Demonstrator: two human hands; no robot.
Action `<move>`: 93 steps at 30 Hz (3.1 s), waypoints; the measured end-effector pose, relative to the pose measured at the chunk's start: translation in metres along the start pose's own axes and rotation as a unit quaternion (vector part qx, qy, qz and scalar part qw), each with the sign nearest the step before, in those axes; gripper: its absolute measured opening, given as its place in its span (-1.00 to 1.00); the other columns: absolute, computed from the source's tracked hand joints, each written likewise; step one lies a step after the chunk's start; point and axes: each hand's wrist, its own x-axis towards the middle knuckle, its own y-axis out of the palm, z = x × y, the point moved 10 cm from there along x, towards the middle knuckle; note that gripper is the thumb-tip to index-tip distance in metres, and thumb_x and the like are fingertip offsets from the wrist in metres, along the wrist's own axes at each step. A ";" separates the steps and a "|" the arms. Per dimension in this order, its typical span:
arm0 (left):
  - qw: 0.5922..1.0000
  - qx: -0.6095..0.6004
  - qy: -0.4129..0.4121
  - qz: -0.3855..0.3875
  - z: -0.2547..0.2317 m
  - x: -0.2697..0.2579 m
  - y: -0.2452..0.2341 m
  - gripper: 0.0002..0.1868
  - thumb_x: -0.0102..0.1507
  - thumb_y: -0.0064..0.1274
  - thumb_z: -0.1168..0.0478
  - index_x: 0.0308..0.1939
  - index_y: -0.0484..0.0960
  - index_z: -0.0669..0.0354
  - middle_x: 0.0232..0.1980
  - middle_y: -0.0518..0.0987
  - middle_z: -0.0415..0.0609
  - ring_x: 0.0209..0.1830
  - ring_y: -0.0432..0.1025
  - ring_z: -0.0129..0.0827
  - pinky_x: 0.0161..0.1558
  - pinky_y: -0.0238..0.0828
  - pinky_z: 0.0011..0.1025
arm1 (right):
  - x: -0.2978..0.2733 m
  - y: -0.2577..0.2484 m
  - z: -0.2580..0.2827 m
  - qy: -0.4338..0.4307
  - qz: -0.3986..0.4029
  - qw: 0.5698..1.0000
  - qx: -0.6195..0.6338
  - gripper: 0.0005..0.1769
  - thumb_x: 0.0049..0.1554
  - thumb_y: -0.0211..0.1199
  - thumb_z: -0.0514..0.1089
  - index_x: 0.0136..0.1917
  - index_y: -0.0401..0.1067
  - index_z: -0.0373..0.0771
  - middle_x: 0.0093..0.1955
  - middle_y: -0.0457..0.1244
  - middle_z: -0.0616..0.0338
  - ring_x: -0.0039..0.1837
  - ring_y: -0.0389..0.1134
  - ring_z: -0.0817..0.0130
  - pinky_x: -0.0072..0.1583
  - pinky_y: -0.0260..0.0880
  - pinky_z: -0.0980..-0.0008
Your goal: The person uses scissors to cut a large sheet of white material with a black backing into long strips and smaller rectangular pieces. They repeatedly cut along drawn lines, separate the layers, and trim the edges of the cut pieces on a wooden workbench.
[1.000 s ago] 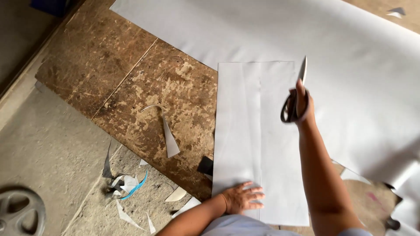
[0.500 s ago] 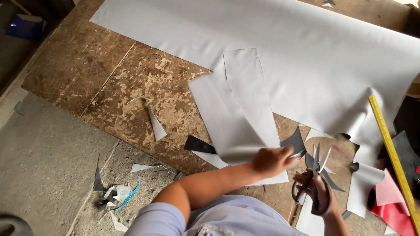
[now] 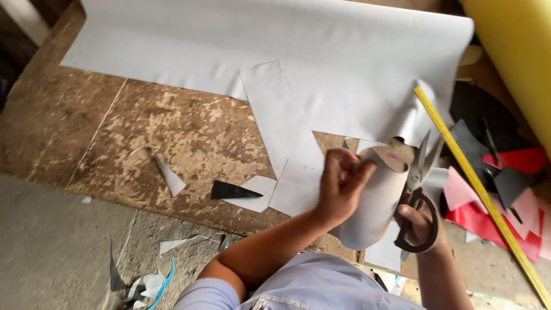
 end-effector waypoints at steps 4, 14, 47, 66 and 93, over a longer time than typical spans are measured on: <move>0.993 0.049 0.102 0.018 -0.011 0.017 -0.003 -0.87 0.45 -0.03 0.17 0.01 0.41 0.07 0.03 0.41 -0.07 -0.01 0.32 -0.42 0.03 0.21 -0.42 | -0.009 -0.026 -0.005 0.099 -0.212 0.972 0.024 -0.55 -0.08 0.41 -0.34 0.08 0.36 -0.42 -0.18 0.29 0.01 -0.11 0.33 0.19 0.00 0.45 0.05; 0.964 0.125 0.233 0.020 -0.045 -0.021 -0.004 -0.57 0.26 -0.09 0.29 0.22 0.46 0.34 0.02 0.65 0.16 0.02 0.58 -0.05 0.00 0.56 -0.15 | -0.005 -0.033 -0.001 0.016 -0.291 0.952 -0.096 -0.41 -0.15 0.61 -0.31 0.07 0.35 -0.29 -0.22 0.30 0.05 -0.15 0.31 0.36 -0.14 0.33 0.37; 0.950 0.212 0.228 -0.011 -0.046 -0.030 -0.033 -0.83 0.39 0.09 0.32 -0.33 0.55 0.22 -0.51 0.55 0.00 -0.54 0.50 -0.37 -0.42 0.45 -0.45 | -0.009 -0.023 0.034 -0.098 -0.253 0.960 -0.069 -0.38 -0.09 0.52 -0.47 0.18 0.30 -0.41 -0.22 0.34 -0.14 -0.18 0.45 0.27 -0.04 0.48 0.38; 0.983 0.076 0.167 -0.017 -0.040 -0.014 -0.042 -0.90 0.39 0.06 0.36 -0.03 0.62 0.25 -0.17 0.67 0.05 -0.16 0.59 -0.33 -0.10 0.51 -0.43 | -0.006 -0.028 0.034 -0.121 -0.280 0.951 -0.048 -0.40 -0.03 0.49 -0.50 0.18 0.25 -0.42 -0.23 0.32 -0.10 -0.20 0.40 0.31 -0.09 0.43 0.45; 0.975 0.197 0.053 0.089 -0.071 0.024 -0.044 -0.91 0.30 0.25 0.23 -0.18 0.76 0.16 -0.30 0.71 -0.01 -0.24 0.60 -0.38 -0.15 0.58 -0.37 | -0.035 -0.022 -0.088 0.175 -0.143 0.960 -0.164 -0.70 0.23 0.29 -0.02 -0.14 0.49 -0.33 -0.58 0.28 0.03 -0.58 0.27 0.30 -0.44 0.25 0.40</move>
